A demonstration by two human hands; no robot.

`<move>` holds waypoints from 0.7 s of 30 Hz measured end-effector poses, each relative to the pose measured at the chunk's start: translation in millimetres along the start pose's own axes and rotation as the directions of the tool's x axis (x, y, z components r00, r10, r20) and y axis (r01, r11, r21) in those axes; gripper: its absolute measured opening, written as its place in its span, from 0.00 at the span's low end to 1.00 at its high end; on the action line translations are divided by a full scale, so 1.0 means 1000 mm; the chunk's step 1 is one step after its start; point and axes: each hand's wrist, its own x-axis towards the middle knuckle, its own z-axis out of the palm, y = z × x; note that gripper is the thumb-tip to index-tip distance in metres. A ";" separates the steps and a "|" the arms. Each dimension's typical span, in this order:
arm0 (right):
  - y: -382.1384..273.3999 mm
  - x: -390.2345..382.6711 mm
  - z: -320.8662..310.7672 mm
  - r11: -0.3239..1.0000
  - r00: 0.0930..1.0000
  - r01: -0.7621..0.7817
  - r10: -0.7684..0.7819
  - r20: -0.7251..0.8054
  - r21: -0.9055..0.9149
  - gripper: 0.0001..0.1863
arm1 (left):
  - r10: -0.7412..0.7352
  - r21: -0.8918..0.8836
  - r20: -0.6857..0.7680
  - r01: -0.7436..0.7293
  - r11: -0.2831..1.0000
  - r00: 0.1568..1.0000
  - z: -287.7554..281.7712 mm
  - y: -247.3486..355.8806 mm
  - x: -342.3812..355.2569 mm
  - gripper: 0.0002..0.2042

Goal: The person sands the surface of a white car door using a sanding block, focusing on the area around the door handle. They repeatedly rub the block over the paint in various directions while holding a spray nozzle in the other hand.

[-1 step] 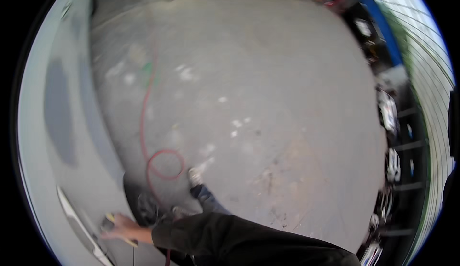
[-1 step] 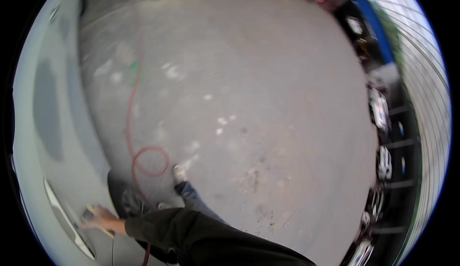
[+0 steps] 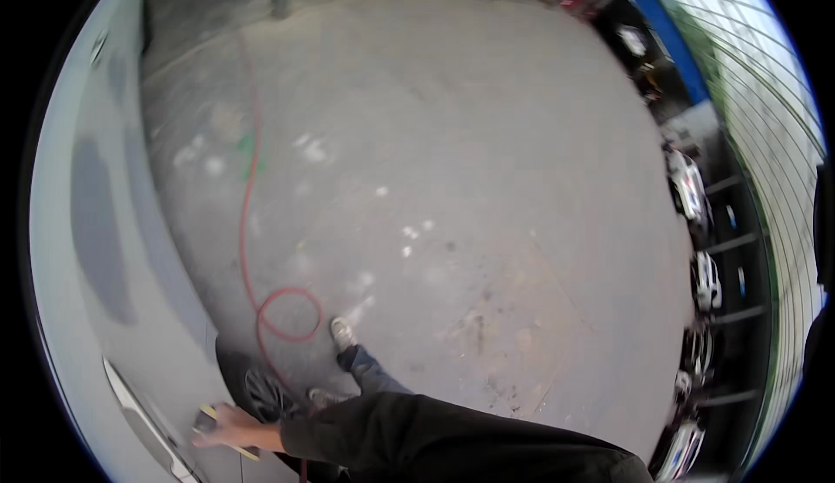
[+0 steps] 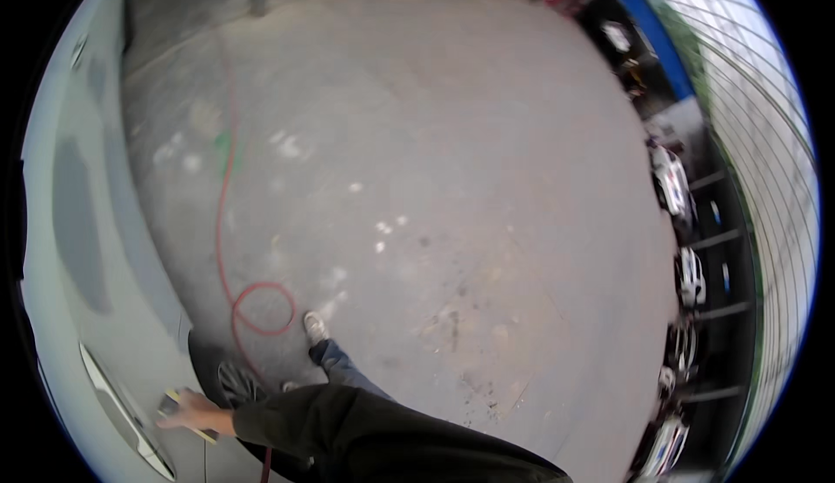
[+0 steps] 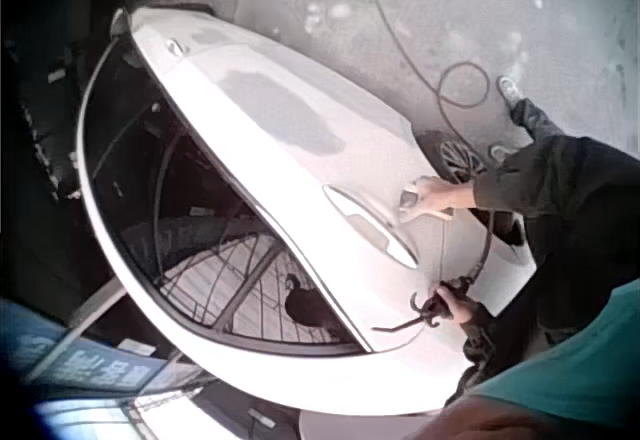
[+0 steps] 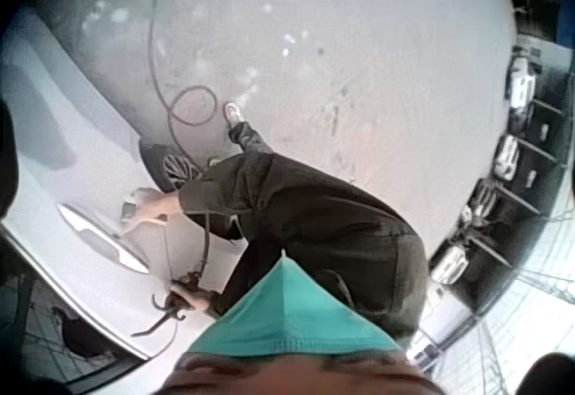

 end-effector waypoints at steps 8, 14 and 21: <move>-0.020 -0.180 -0.131 0.999 0.939 0.041 -0.034 -0.343 0.011 0.42 | 0.087 0.031 -0.012 -0.087 0.996 0.996 -0.028 -0.010 0.023 0.12; -0.047 -0.158 -0.154 0.983 0.815 0.153 -0.183 -0.550 -0.101 0.31 | -0.096 -0.280 0.107 0.122 0.952 0.990 0.000 -0.024 0.042 0.12; -0.096 -0.134 -0.239 0.949 0.993 0.109 -0.090 -0.079 0.296 0.14 | 0.145 -0.022 -0.288 -0.158 0.987 0.946 0.138 0.052 -0.075 0.07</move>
